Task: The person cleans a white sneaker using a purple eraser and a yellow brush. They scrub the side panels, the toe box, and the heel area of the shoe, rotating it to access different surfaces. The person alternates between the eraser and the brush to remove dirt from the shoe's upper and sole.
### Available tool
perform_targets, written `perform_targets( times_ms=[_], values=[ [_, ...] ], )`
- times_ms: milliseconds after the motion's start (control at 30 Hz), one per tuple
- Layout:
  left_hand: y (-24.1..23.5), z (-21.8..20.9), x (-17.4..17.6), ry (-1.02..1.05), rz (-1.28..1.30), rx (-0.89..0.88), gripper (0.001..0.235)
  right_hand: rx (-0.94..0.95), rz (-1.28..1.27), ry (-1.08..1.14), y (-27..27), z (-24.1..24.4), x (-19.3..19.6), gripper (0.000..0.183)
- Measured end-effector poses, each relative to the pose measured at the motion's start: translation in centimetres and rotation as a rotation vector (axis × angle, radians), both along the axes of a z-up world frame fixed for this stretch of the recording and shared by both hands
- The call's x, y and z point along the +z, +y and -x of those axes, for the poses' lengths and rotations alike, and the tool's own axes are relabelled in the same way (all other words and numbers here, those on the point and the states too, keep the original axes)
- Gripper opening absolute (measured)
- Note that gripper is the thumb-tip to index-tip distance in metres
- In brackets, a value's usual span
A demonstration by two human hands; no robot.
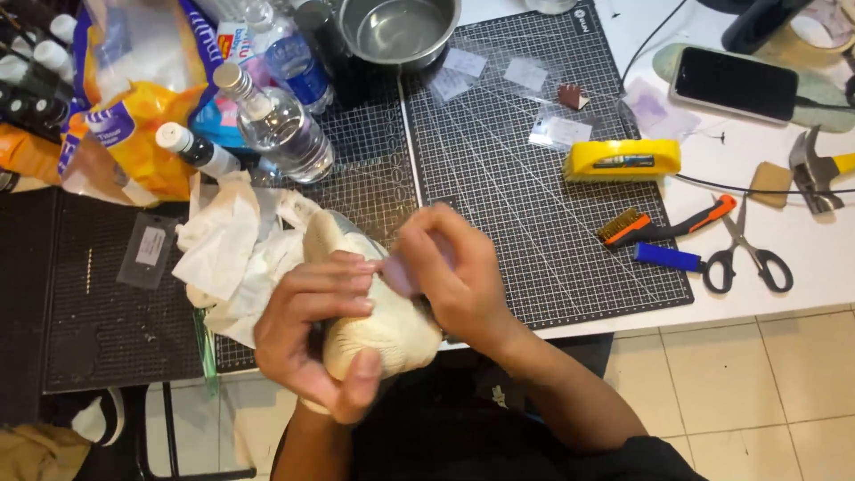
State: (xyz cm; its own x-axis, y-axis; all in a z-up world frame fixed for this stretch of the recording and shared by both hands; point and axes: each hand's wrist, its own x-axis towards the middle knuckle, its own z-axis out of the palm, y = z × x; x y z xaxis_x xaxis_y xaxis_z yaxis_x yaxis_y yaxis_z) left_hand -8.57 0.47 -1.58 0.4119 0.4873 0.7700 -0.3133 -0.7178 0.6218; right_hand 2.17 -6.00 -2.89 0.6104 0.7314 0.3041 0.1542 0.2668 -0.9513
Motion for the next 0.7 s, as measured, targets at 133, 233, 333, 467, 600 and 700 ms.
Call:
perform_targets(
  times_ms=[133, 233, 333, 467, 600, 700],
  values=[
    [0.3, 0.1, -0.5, -0.035, -0.028, -0.040, 0.025, 0.077, -0.020, 0.068, -0.6, -0.4, -0.2, 0.022],
    [0.1, 0.4, -0.7, -0.041, 0.011, 0.004, 0.024, 0.397, -0.231, 0.249, -1.3, -0.5, -0.2, 0.018],
    [0.1, 0.1, -0.7, -0.027, 0.017, 0.007, 0.024, 0.493, -0.306, -0.022, -1.4, -0.7, 0.3, 0.025],
    [-0.3, 0.1, -0.7, -0.051, -0.022, -0.007, 0.025, 0.116, -0.051, -0.036, -0.9, -0.1, 0.5, 0.018],
    [-0.3, 0.4, -1.1, -0.020, -0.010, 0.019, 0.026, 0.570, -0.247, 0.043, -1.7, -1.3, 0.5, 0.023],
    [-0.2, 0.2, -1.3, -0.052, -0.024, 0.020, 0.026, 0.299, -0.193, -0.076, -1.2, -0.7, -0.6, 0.018]
  ],
)
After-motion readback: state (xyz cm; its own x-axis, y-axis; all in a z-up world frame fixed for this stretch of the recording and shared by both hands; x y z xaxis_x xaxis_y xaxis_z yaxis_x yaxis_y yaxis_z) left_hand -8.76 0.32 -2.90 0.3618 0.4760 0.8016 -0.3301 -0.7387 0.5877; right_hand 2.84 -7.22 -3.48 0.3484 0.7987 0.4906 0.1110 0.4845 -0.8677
